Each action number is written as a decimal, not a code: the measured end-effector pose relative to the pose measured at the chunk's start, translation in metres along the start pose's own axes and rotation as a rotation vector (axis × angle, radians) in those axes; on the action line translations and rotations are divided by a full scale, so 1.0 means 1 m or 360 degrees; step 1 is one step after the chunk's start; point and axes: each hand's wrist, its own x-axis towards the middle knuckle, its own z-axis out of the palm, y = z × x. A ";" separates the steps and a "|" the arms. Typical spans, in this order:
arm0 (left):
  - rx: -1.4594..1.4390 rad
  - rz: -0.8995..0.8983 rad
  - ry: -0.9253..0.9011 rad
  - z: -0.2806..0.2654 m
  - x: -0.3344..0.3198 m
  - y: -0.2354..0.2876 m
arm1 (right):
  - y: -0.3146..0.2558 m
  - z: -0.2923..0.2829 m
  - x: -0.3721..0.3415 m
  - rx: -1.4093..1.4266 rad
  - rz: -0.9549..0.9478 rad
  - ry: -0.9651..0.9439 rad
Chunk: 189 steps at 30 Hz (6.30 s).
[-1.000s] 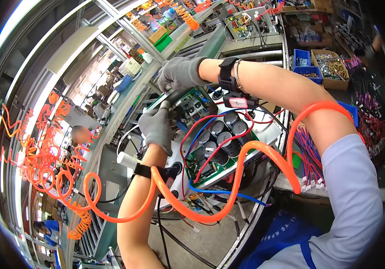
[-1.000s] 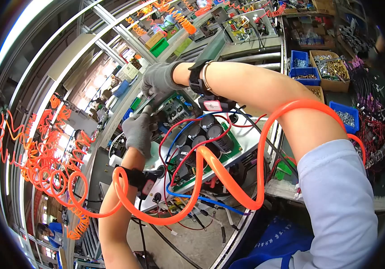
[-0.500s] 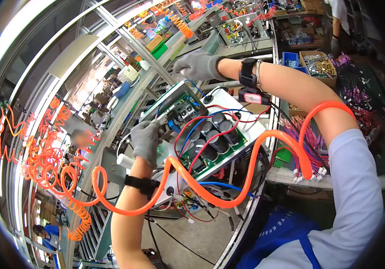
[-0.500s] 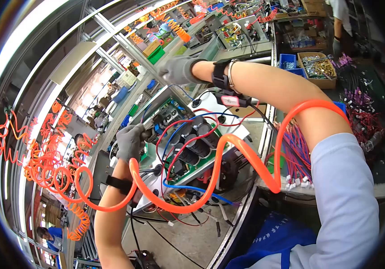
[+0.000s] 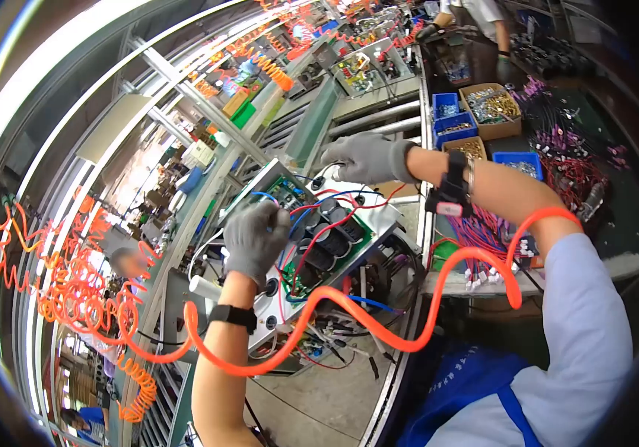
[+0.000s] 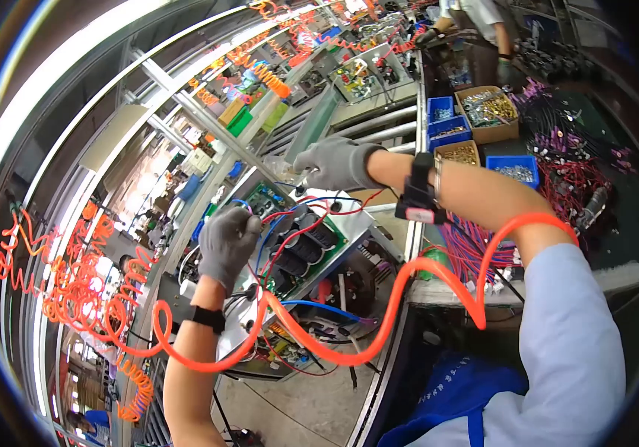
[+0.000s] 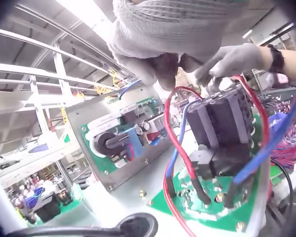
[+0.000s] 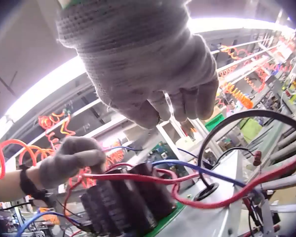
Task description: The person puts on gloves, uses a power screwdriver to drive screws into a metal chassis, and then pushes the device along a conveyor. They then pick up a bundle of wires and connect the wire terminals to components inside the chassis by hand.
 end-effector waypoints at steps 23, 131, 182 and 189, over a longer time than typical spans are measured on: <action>0.0160 -0.0275 -0.0449 0.056 0.084 0.018 | 0.242 0.034 -0.164 -0.0850 0.1119 -0.0814; -0.2210 -0.0328 -0.1983 0.106 -0.173 0.293 | -0.060 0.014 -0.394 0.2031 0.1691 0.0982; -0.2121 -0.1076 -0.0263 -0.039 -0.041 0.025 | -0.144 0.008 -0.179 0.2333 0.0593 -0.0711; -0.2009 -0.0851 -0.0531 -0.048 -0.036 0.008 | -0.134 0.005 -0.181 0.2611 0.0617 -0.0788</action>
